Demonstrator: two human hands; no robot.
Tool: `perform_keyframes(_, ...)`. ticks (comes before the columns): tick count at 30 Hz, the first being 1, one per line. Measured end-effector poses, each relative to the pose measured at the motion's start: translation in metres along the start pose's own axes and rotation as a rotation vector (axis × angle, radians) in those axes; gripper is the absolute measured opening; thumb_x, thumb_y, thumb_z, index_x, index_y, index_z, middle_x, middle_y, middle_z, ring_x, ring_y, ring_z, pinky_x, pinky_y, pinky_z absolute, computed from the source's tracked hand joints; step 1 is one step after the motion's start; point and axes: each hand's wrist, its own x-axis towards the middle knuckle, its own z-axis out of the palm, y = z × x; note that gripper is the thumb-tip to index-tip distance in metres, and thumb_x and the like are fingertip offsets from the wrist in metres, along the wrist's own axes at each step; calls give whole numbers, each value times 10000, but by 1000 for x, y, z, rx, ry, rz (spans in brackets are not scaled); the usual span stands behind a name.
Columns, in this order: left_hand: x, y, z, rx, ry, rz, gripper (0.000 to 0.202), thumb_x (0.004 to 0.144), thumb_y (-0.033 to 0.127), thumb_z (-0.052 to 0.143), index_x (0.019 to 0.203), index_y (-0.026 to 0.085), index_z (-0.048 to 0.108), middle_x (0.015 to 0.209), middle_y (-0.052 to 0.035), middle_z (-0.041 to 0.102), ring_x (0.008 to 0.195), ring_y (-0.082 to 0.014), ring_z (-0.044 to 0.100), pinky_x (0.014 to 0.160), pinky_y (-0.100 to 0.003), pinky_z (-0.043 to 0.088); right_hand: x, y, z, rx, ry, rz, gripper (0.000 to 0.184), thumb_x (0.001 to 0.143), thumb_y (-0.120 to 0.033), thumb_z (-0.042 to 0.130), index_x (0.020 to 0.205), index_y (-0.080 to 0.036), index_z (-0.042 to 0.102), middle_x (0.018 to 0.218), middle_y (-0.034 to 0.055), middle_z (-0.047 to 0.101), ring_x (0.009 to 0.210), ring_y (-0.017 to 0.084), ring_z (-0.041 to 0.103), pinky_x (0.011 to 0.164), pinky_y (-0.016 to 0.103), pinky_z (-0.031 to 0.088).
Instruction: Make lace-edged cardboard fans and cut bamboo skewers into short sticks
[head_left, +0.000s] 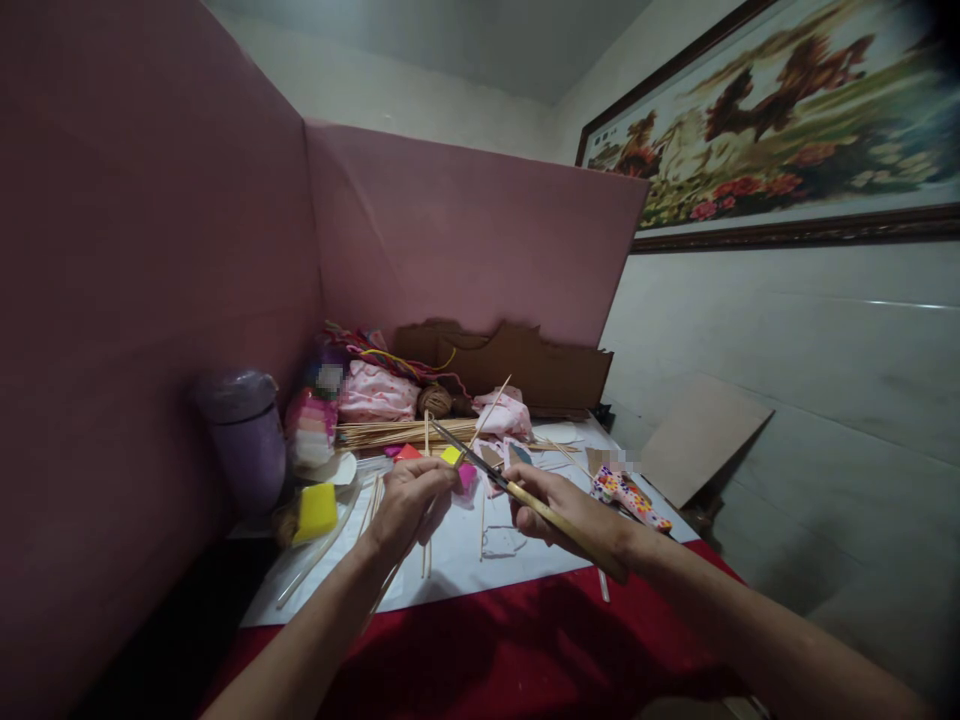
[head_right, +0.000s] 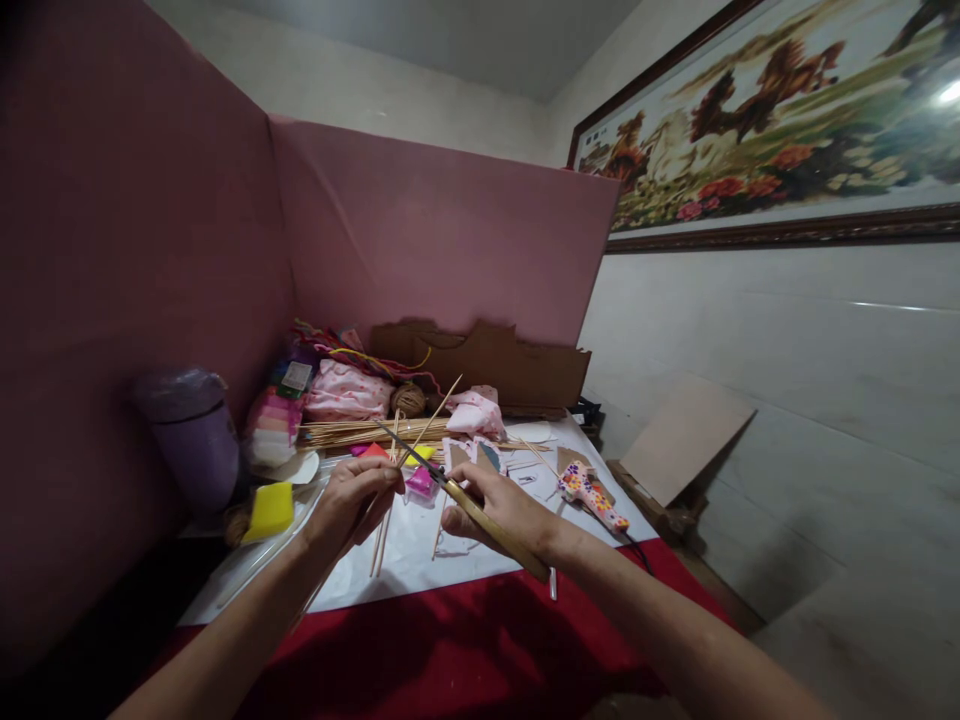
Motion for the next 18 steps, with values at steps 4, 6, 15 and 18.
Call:
perform_keyframes(4,0,-1,-2,21,6,15,222,728,290,540,578,134,589,269,67,350,222,-25,218,304,-193,53,0,1,1,12,8,3,606,701,-714,492,981,-175,494,691,-25,434,556,85,347,471,201,290)
perform_keyframes(6,0,-1,-2,40,1,24,221,738,290,535,592,132,588,277,69,347,226,-27,224,303,-191,58,0,0,1,16,8,-1,601,702,-709,498,974,-173,499,681,-29,428,551,83,337,470,201,284)
perform_keyframes(15,0,-2,5,218,-5,88,250,776,373,544,668,150,578,454,58,381,387,-59,295,389,-193,198,-3,-6,-2,-29,96,62,513,684,-631,600,898,-169,543,651,-40,427,565,92,326,497,210,273)
perform_keyframes(18,0,-8,6,456,143,259,203,754,344,585,649,173,619,539,8,497,495,-103,406,495,-214,272,-3,-3,2,-23,124,88,547,651,-645,620,906,-165,554,640,-38,435,569,101,351,505,215,278)
